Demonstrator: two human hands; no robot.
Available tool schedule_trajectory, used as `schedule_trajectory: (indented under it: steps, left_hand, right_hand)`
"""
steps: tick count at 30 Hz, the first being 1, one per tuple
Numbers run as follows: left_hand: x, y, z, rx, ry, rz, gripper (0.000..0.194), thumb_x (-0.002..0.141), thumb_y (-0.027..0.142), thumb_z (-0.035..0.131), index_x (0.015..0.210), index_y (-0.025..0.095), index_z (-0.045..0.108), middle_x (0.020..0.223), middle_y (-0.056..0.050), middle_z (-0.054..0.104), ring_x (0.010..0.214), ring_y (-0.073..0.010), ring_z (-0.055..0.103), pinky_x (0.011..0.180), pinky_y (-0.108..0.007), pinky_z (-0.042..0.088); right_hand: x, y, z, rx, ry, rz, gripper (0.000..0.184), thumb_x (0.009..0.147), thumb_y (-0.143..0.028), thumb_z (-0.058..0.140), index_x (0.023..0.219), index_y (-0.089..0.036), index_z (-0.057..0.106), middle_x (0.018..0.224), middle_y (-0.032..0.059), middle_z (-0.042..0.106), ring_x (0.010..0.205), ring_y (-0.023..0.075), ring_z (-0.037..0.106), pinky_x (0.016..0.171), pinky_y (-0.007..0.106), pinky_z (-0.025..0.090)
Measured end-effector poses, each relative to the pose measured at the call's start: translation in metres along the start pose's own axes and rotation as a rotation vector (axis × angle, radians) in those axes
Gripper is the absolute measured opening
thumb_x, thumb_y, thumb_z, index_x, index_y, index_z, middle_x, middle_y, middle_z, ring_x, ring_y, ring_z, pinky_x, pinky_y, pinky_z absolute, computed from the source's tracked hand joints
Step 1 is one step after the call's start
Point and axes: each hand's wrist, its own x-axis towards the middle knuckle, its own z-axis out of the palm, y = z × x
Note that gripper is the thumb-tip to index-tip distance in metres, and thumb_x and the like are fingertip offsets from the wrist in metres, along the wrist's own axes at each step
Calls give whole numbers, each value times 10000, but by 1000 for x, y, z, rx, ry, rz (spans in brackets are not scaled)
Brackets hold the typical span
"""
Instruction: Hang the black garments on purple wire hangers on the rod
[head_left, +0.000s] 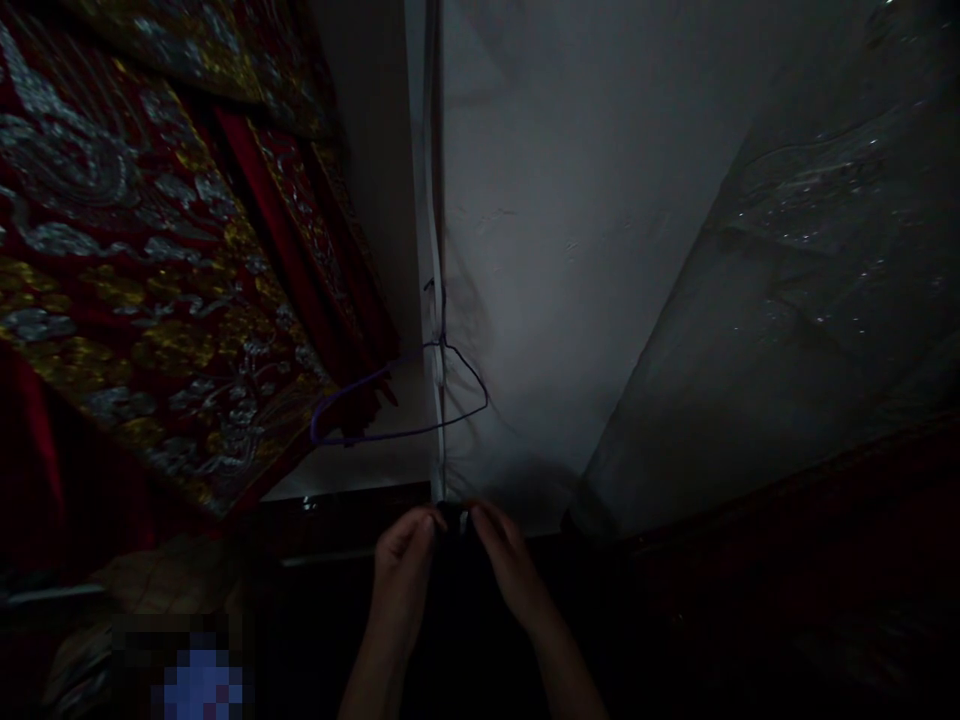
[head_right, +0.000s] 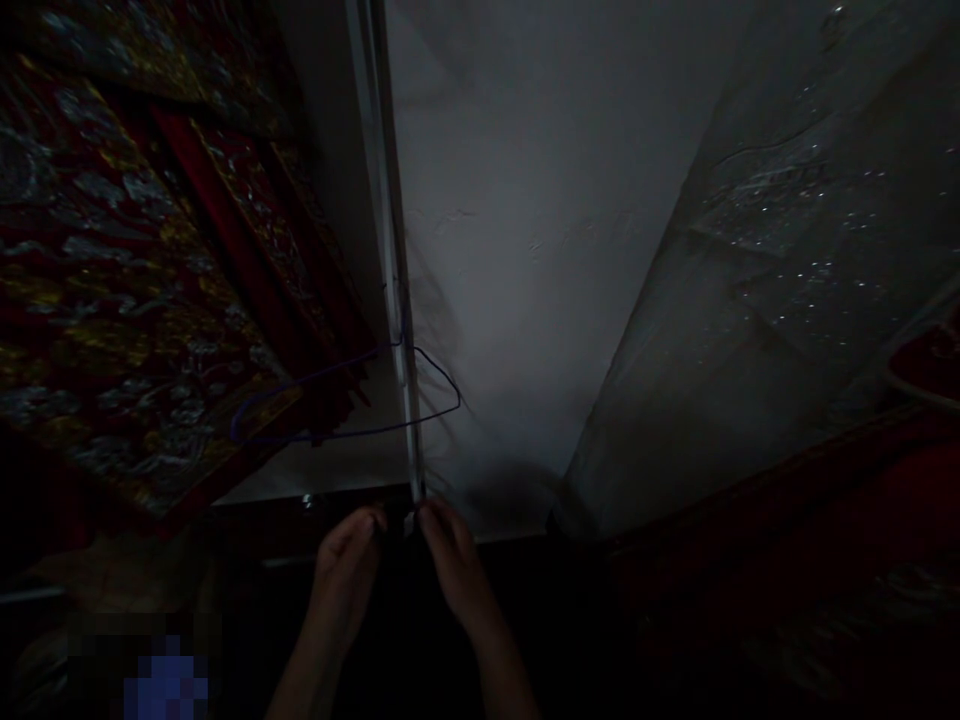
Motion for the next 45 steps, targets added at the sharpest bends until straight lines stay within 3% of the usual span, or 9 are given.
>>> schedule_trajectory:
  steps: [7, 10, 14, 19, 23, 26, 34, 41, 45]
  left_hand:
    - [5, 12, -3, 253, 31, 219, 302, 859, 479, 677, 794, 199, 770, 868, -52, 729, 866, -220, 677, 822, -304, 530]
    - [9, 14, -7, 297, 79, 275, 270, 841, 462, 705, 873, 203, 778, 880, -54, 735, 859, -216, 685, 811, -302, 538]
    - [12, 3, -22, 314, 12, 266, 459, 868, 510, 661, 1228, 227, 695, 1108, -89, 728, 1070, -250, 665, 962, -356, 515]
    - [9, -14, -39, 467, -315, -86, 411, 822, 552, 684, 1058, 230, 783, 1099, -91, 770, 1071, -320, 685, 947, -449, 545]
    - [11, -4, -40, 533, -410, 1, 351, 838, 433, 700, 1133, 255, 765, 1148, -62, 763, 1065, -311, 691, 993, -449, 523]
    - [19, 11, -50, 604, -383, 46, 319, 876, 413, 655, 1147, 281, 757, 1181, -45, 752, 1088, -298, 689, 1002, -432, 514]
    - [49, 23, -108, 780, -359, -92, 133, 613, 360, 826, 686, 266, 768, 708, -38, 766, 628, -261, 707, 596, -297, 525]
    - [81, 70, -91, 947, -231, 211, 325, 826, 459, 640, 1056, 235, 689, 1083, -74, 746, 1020, -276, 693, 932, -376, 513]
    - [93, 90, -85, 1021, -205, 246, 355, 904, 532, 515, 1050, 222, 605, 988, -42, 715, 951, -246, 672, 894, -362, 513]
  right_hand:
    - [-16, -31, 2, -128, -389, -169, 669, 788, -353, 754, 1416, -262, 543, 1395, 81, 607, 1290, 298, 552, 1100, 437, 413]
    - [-7, -45, -1, -207, -417, -217, 282, 871, -245, 587, 1112, -228, 731, 1048, 44, 741, 990, 258, 669, 918, 382, 506]
    - [11, -69, -9, -244, -424, -245, 204, 784, -173, 525, 698, -189, 709, 653, -15, 661, 609, 169, 581, 570, 255, 437]
    - [61, -99, -10, -163, -233, -462, 200, 718, -184, 544, 737, -202, 742, 710, -3, 709, 684, 188, 642, 654, 273, 492]
    - [117, -86, -7, -136, -2, -468, 375, 666, -171, 576, 997, -206, 749, 1058, 46, 757, 1033, 234, 670, 958, 357, 477]
    - [142, -58, -10, -190, -39, -336, 245, 698, -229, 573, 882, -203, 734, 956, 47, 758, 1000, 247, 667, 938, 365, 470]
    - [117, -50, -48, -412, -10, -413, 138, 688, -214, 481, 598, -198, 585, 560, -22, 545, 598, 166, 526, 594, 261, 350]
    - [102, -73, -75, -473, 19, -461, 131, 654, -203, 482, 662, -195, 613, 623, -11, 587, 648, 179, 561, 606, 262, 352]
    - [98, -82, -82, -474, 8, -474, 124, 665, -220, 489, 646, -198, 610, 600, -15, 578, 628, 174, 548, 580, 256, 337]
